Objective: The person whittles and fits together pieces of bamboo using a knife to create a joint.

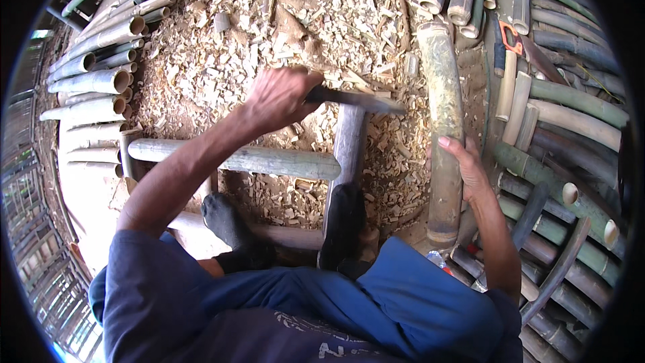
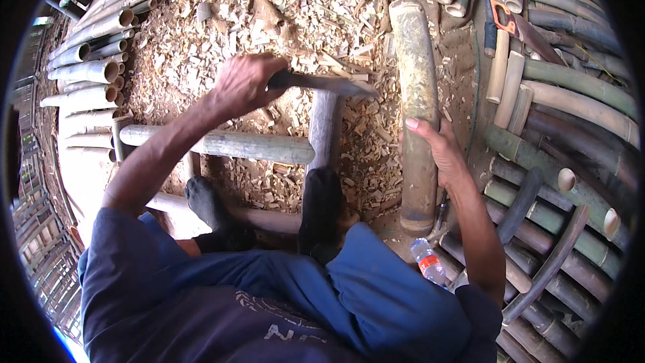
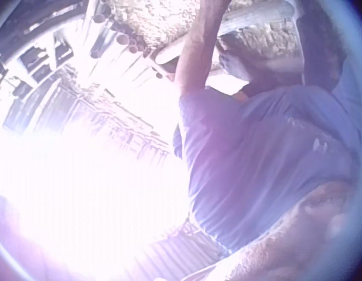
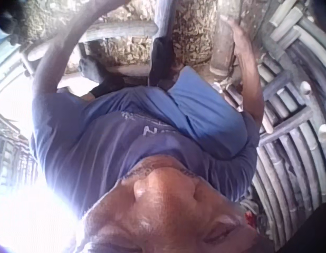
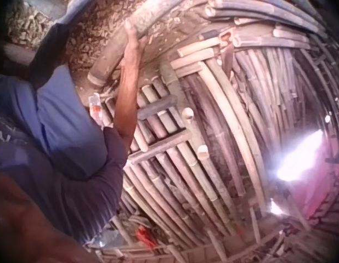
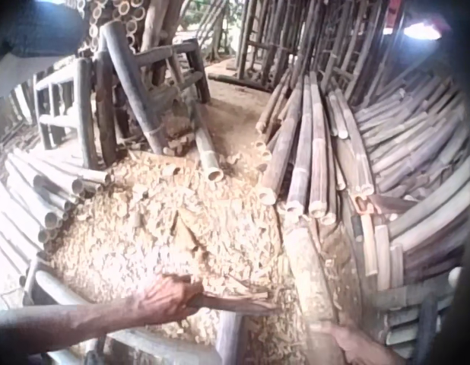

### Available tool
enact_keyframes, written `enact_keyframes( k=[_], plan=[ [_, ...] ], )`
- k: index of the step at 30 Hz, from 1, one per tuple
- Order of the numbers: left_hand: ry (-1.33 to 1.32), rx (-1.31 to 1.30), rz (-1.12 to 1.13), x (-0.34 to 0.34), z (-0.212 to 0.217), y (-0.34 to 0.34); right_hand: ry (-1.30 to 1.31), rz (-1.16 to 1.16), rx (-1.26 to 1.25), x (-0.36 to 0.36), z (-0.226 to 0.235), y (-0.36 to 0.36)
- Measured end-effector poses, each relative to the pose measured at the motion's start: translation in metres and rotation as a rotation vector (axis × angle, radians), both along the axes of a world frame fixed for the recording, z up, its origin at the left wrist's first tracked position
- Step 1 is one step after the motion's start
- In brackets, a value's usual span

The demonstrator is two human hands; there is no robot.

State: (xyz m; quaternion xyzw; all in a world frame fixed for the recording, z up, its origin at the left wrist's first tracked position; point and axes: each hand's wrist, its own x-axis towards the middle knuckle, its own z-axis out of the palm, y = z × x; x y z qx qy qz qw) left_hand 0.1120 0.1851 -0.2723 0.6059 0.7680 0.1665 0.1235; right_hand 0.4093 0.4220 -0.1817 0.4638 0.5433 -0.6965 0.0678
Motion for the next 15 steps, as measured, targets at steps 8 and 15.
enact_keyframes(
  k=[8,15],
  plan=[
    [-0.191,-0.422,0.045,0.047,-0.021,-0.063,0.143,0.143,0.276,0.01,-0.015,-0.007],
    [-0.097,-0.567,0.148,0.05,-0.024,-0.057,-0.189,0.746,0.695,-0.01,0.008,-0.017]
  ],
)
